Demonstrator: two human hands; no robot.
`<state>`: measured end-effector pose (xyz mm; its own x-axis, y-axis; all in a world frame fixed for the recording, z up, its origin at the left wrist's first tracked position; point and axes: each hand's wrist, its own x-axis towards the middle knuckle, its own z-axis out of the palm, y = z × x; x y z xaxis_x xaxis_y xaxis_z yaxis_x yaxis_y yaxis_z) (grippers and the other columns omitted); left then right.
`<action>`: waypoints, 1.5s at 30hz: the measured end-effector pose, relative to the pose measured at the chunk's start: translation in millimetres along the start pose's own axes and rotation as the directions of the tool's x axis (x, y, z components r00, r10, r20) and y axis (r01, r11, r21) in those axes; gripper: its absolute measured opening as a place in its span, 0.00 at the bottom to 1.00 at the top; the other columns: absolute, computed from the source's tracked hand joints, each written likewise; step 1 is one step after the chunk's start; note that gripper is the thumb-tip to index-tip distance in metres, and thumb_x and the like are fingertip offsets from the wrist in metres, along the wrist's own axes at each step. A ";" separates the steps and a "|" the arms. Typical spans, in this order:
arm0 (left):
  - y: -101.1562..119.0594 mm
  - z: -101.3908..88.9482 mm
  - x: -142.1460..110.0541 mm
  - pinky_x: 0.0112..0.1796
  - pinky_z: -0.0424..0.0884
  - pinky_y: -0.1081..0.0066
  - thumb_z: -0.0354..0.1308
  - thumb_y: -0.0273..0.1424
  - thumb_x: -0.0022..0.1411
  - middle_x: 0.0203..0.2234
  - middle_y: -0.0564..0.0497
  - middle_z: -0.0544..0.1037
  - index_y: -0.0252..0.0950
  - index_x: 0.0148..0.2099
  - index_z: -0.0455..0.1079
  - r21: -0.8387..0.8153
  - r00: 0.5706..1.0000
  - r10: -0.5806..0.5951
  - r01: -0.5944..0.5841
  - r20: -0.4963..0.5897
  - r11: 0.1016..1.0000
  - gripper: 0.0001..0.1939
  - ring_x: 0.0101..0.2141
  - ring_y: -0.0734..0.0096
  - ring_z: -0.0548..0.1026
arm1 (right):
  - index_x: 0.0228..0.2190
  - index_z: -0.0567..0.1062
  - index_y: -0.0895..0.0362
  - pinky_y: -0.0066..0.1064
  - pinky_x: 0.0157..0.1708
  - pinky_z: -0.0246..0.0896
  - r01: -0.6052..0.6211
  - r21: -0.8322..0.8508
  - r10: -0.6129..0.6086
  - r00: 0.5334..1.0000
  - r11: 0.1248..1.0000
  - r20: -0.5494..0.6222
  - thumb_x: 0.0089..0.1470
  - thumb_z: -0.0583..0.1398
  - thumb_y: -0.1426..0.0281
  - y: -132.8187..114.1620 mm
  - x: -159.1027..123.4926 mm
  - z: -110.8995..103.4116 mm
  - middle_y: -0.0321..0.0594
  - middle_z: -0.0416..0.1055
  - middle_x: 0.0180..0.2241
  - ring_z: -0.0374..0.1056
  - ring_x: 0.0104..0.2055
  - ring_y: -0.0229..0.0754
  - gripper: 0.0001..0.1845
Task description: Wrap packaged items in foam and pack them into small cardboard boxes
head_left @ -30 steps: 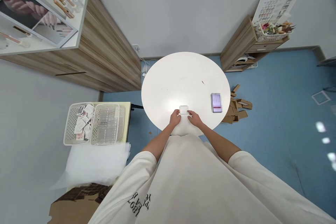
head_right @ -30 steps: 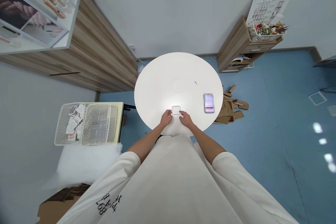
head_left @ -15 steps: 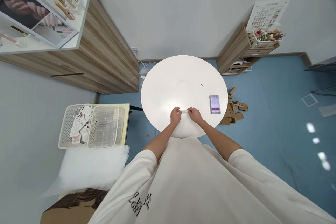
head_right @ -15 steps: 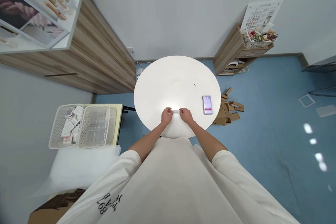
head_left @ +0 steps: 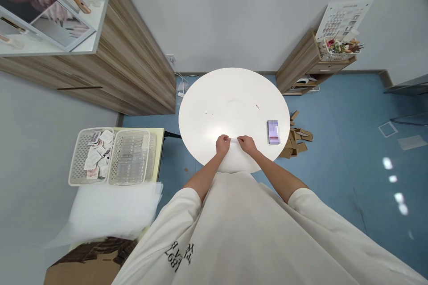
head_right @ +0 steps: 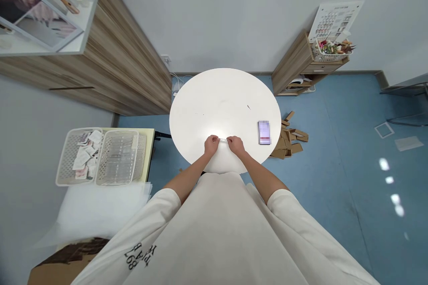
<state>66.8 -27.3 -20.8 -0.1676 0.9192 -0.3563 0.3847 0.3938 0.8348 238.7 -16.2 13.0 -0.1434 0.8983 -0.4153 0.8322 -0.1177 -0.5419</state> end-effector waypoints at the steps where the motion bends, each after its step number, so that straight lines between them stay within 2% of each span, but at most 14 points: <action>1: -0.5 -0.1 -0.4 0.46 0.72 0.65 0.60 0.29 0.63 0.40 0.46 0.79 0.37 0.40 0.73 -0.001 1.000 -0.001 0.001 0.001 1.000 0.03 0.41 0.65 0.77 | 0.41 0.81 0.51 0.28 0.42 0.62 0.006 -0.015 -0.006 1.000 1.000 0.001 0.66 0.51 0.69 0.0 -1.5 -0.1 0.38 0.79 0.43 0.72 0.45 0.44 0.18; 10: -1.8 2.9 -1.7 0.47 0.71 0.66 0.60 0.30 0.62 0.40 0.48 0.79 0.39 0.40 0.73 0.020 0.999 -0.049 0.050 -0.018 0.999 0.03 0.41 0.66 0.76 | 0.50 0.76 0.51 0.29 0.43 0.58 0.115 -0.246 -0.091 0.990 0.962 0.107 0.70 0.48 0.68 -1.9 -9.1 -2.9 0.42 0.77 0.44 0.71 0.46 0.44 0.18; 17: 0.9 4.3 -2.2 0.46 0.71 0.67 0.60 0.29 0.62 0.39 0.48 0.78 0.38 0.40 0.72 0.043 0.998 -0.054 0.055 -0.033 0.998 0.03 0.41 0.67 0.76 | 0.46 0.74 0.55 0.31 0.40 0.55 0.183 -0.367 -0.118 0.974 0.912 0.194 0.67 0.49 0.74 -1.7 -2.8 -2.7 0.46 0.75 0.40 0.69 0.42 0.47 0.15; 24: 2.3 0.0 -0.6 0.49 0.72 0.63 0.60 0.28 0.63 0.41 0.45 0.79 0.37 0.42 0.74 -0.002 0.999 -0.046 0.046 0.016 0.999 0.04 0.43 0.65 0.77 | 0.49 0.72 0.57 0.36 0.47 0.55 0.176 -0.412 -0.117 0.979 0.894 0.165 0.62 0.50 0.80 -1.9 -2.1 6.3 0.51 0.74 0.44 0.67 0.46 0.50 0.18; 28: -0.2 2.8 0.8 0.50 0.72 0.62 0.59 0.25 0.63 0.44 0.44 0.79 0.36 0.45 0.74 -0.025 0.998 -0.054 0.055 0.025 0.998 0.08 0.44 0.64 0.77 | 0.50 0.71 0.58 0.37 0.50 0.55 0.157 -0.382 -0.111 0.984 0.911 0.139 0.62 0.49 0.81 -0.9 -0.6 8.9 0.52 0.73 0.46 0.66 0.48 0.51 0.19; 32: -8.4 4.6 -0.6 0.50 0.72 0.63 0.58 0.21 0.62 0.50 0.43 0.76 0.37 0.53 0.71 -0.082 0.998 -0.043 0.047 0.049 0.996 0.17 0.47 0.64 0.76 | 0.51 0.72 0.59 0.38 0.50 0.57 0.091 -0.317 -0.061 0.993 0.944 0.105 0.62 0.50 0.79 1.4 7.8 6.9 0.53 0.74 0.47 0.67 0.49 0.52 0.19; 36: -19.2 1.9 -2.8 0.50 0.73 0.63 0.58 0.18 0.58 0.55 0.41 0.73 0.37 0.56 0.68 -0.056 0.995 -0.067 0.071 0.075 0.996 0.24 0.49 0.63 0.76 | 0.59 0.68 0.59 0.36 0.53 0.59 -0.008 -0.090 0.008 1.000 0.996 -0.005 0.65 0.48 0.74 6.5 18.7 7.4 0.51 0.72 0.53 0.67 0.53 0.49 0.23; 40: -25.6 -1.0 -5.3 0.50 0.72 0.63 0.58 0.17 0.56 0.54 0.42 0.73 0.37 0.55 0.68 -0.041 0.992 -0.066 0.071 0.111 0.997 0.24 0.49 0.63 0.76 | 0.68 0.55 0.58 0.32 0.54 0.61 -0.115 0.164 0.124 0.991 0.980 -0.046 0.66 0.47 0.74 13.4 21.3 14.3 0.47 0.68 0.59 0.68 0.55 0.43 0.30; 42: -26.6 -2.4 -7.9 0.50 0.72 0.63 0.58 0.18 0.56 0.54 0.42 0.74 0.38 0.54 0.68 -0.039 0.988 -0.084 0.090 0.128 0.995 0.23 0.50 0.63 0.76 | 0.67 0.56 0.57 0.33 0.55 0.62 -0.140 0.200 0.149 0.988 0.970 -0.033 0.64 0.49 0.74 17.4 16.6 19.3 0.47 0.68 0.60 0.68 0.56 0.43 0.31; 45: -27.5 -5.1 -13.6 0.51 0.71 0.63 0.57 0.19 0.57 0.54 0.43 0.74 0.38 0.54 0.68 -0.016 0.982 -0.114 0.118 0.154 0.993 0.22 0.50 0.62 0.76 | 0.64 0.62 0.57 0.35 0.56 0.62 -0.167 0.220 0.173 0.985 0.961 -0.007 0.63 0.51 0.73 24.4 2.8 28.3 0.48 0.69 0.58 0.69 0.55 0.44 0.29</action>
<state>53.8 -50.6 -36.7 -0.0690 0.8578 -0.5094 0.3475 0.4993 0.7937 243.4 -28.6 -22.0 0.0066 0.8675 -0.4974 0.7057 -0.3565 -0.6123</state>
